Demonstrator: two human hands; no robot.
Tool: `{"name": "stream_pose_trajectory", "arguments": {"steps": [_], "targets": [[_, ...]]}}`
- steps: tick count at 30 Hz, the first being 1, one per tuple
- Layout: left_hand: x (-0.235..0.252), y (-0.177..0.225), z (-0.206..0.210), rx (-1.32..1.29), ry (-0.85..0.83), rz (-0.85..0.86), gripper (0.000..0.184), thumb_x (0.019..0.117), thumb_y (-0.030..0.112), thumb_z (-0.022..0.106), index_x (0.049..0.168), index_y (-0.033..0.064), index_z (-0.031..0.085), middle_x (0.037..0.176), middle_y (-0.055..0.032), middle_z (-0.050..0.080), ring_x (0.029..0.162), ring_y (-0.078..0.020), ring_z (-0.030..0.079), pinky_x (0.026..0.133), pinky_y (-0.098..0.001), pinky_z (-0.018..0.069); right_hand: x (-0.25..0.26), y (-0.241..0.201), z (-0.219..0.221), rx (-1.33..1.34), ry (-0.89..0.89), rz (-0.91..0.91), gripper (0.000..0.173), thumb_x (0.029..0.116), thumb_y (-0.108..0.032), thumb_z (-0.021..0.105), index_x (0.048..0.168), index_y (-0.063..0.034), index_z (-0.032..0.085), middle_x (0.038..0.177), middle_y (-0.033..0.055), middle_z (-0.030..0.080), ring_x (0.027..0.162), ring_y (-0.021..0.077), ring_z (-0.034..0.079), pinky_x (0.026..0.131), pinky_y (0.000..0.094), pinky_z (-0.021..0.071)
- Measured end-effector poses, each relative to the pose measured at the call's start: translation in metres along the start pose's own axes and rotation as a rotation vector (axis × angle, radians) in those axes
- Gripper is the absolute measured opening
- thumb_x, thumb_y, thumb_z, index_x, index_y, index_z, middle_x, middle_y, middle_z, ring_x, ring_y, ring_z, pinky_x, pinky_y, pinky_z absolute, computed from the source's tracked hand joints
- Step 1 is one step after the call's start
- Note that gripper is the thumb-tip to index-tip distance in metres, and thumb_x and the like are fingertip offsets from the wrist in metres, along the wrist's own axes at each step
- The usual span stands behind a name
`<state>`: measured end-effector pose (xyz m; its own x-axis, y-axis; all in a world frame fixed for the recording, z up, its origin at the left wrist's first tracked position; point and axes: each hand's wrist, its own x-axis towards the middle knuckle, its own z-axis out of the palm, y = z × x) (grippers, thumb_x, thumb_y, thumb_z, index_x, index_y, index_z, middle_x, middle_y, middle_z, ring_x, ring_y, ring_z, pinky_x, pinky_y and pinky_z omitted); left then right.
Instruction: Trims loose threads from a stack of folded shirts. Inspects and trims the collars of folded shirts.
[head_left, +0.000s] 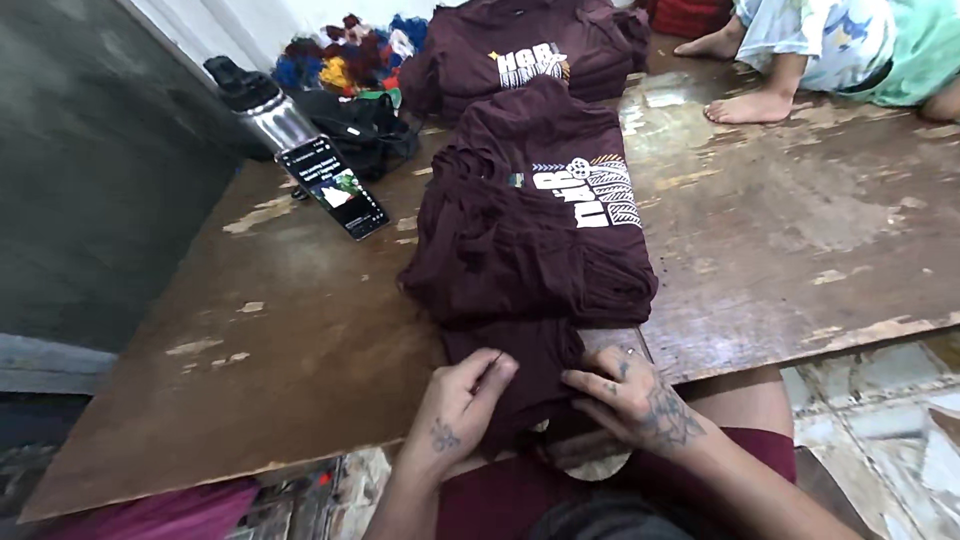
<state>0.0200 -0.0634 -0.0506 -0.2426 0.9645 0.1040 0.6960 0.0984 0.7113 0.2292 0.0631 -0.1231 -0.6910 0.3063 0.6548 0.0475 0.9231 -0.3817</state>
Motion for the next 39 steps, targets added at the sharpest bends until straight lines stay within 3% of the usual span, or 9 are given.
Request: {"name": "stream_pose_trajectory", "arguments": {"steps": [5,9,13,18,23,26,29,35,39], "targets": [[0.003,-0.01,0.023,-0.157,-0.057,0.013,0.07,0.1047,0.06,0.036,0.137,-0.0003,0.054,0.077,0.0026,0.059,0.063,-0.0047,0.052,0.059,-0.0253,0.0469,-0.038,0.012,-0.024,-0.01,-0.025,-0.046,0.02,0.1002,-0.012,0.052,0.09,-0.009,0.069,0.071,0.0053,0.064,0.071,0.0204,0.065,0.084,0.0365,0.0531],[0.011,-0.005,0.025,-0.464,0.044,0.017,0.035,0.106,0.026,0.043,0.128,-0.0017,0.05,0.078,0.0118,0.054,0.062,0.0045,0.048,0.055,-0.014,0.0403,-0.034,0.002,-0.038,-0.026,-0.089,0.063,0.024,0.1022,-0.026,0.053,0.107,-0.008,0.069,0.084,0.008,0.069,0.078,0.0225,0.068,0.087,0.0397,0.0522],[0.025,0.014,0.049,-0.663,0.114,-0.076,0.022,0.1041,0.012,0.042,0.121,-0.0019,0.045,0.079,0.0076,0.063,0.063,-0.002,0.063,0.056,-0.0199,0.0557,0.0,-0.012,-0.015,-0.005,-0.033,0.151,0.035,0.1004,-0.037,0.058,0.107,-0.0058,0.072,0.097,0.0154,0.072,0.087,0.0298,0.072,0.074,0.044,0.0587],[0.02,0.012,0.05,-0.384,-0.012,-0.062,0.038,0.1001,0.013,0.054,0.131,-0.0078,0.052,0.091,-0.0005,0.065,0.069,-0.0029,0.062,0.06,-0.0203,0.053,-0.004,-0.004,-0.005,0.067,0.001,0.128,0.012,0.0928,-0.007,0.061,0.088,-0.0029,0.071,0.085,0.0144,0.072,0.084,0.0307,0.072,0.085,0.0453,0.0578],[0.007,0.002,0.036,-0.156,-0.152,0.088,0.044,0.0976,0.017,0.055,0.136,-0.0039,0.06,0.107,-0.0109,0.072,0.091,-0.0127,0.069,0.083,-0.0294,0.0572,-0.016,0.002,-0.021,0.104,-0.076,0.108,0.022,0.101,-0.013,0.049,0.091,-0.0031,0.065,0.083,0.0129,0.07,0.085,0.0277,0.071,0.096,0.0427,0.0534],[0.01,0.005,0.04,-0.252,-0.122,0.033,0.043,0.0977,0.016,0.054,0.136,-0.0044,0.057,0.101,-0.0066,0.069,0.082,-0.0083,0.067,0.072,-0.0253,0.058,-0.005,-0.003,-0.016,0.089,-0.021,0.148,0.027,0.1031,-0.024,0.052,0.094,-0.0048,0.069,0.091,0.0156,0.069,0.087,0.0288,0.07,0.079,0.0406,0.056],[0.011,0.006,0.041,-0.293,-0.126,-0.008,0.043,0.0976,0.016,0.055,0.136,-0.0039,0.056,0.1,-0.0043,0.069,0.079,-0.0061,0.067,0.07,-0.0237,0.0582,0.002,-0.007,-0.001,0.027,-0.007,0.141,0.012,0.0917,-0.011,0.062,0.088,-0.0038,0.071,0.093,0.0187,0.071,0.086,0.0352,0.071,0.071,0.048,0.0568],[0.0,0.004,0.03,-0.017,-0.168,0.174,0.039,0.0944,0.014,0.058,0.129,-0.002,0.066,0.113,-0.0139,0.072,0.095,-0.0182,0.07,0.086,-0.0332,0.0565,-0.006,-0.001,-0.012,0.064,-0.051,0.093,0.015,0.0963,-0.007,0.054,0.088,-0.0032,0.066,0.091,0.0154,0.071,0.086,0.0306,0.071,0.076,0.0413,0.0573],[-0.002,0.007,0.032,0.138,-0.17,0.306,0.034,0.089,0.009,0.063,0.121,0.0024,0.072,0.103,-0.0143,0.071,0.079,-0.0263,0.07,0.067,-0.0425,0.0578,-0.008,-0.001,-0.015,0.136,-0.035,0.088,0.014,0.0987,-0.008,0.051,0.092,-0.0035,0.063,0.098,0.0178,0.065,0.094,0.0289,0.067,0.086,0.0352,0.0551]]}}
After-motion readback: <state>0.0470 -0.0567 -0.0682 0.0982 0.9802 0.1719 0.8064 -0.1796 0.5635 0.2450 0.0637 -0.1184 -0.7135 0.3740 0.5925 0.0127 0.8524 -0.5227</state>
